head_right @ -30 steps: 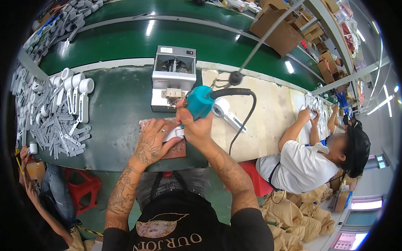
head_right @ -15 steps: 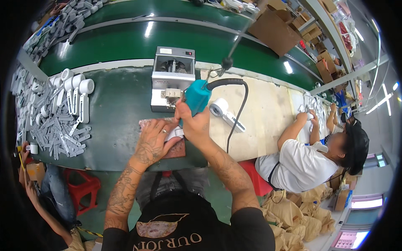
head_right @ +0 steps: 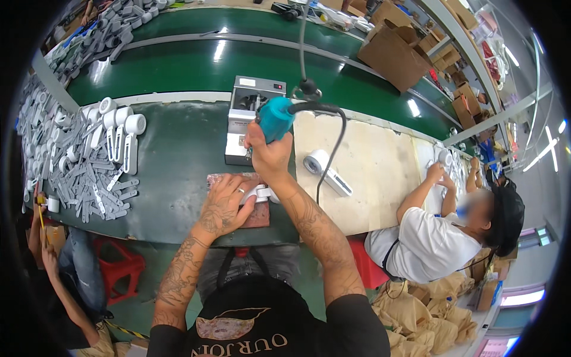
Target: The person assembles small fan components by fitting the heads and handles together, fastening them with an electric screwdriver, and placing the assembled units on the table.
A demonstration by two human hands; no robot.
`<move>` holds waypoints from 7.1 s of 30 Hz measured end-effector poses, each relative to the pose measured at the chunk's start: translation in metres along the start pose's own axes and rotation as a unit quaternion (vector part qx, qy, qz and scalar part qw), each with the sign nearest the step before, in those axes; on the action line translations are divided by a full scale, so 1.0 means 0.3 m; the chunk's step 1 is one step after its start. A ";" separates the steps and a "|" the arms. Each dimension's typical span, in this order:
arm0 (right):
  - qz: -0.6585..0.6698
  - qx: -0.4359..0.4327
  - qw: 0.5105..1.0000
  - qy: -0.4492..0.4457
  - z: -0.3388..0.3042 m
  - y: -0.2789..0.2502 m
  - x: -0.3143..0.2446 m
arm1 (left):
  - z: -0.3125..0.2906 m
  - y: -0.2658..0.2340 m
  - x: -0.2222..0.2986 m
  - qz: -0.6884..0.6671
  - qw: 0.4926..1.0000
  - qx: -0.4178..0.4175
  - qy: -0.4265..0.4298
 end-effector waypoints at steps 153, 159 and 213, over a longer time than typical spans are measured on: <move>0.013 0.027 0.999 0.038 -0.061 -0.031 -0.069 | 0.025 -0.002 -0.033 0.010 0.998 -0.051 -0.017; 0.030 -0.003 0.999 -0.037 0.012 0.018 -0.001 | 0.013 0.002 -0.045 0.022 0.998 -0.052 -0.029; 0.108 0.033 0.992 0.056 -0.481 -0.056 -0.302 | -0.290 -0.318 -0.255 0.073 0.935 0.279 -0.208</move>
Point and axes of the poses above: each hand's wrist, its own z-axis towards the middle knuckle, its own y-axis out of the palm, x = y × z, the point moved 4 cm from there along z, towards the middle knuckle, and after that the axes turned 9 degrees about -x, right-handed, at the moved point
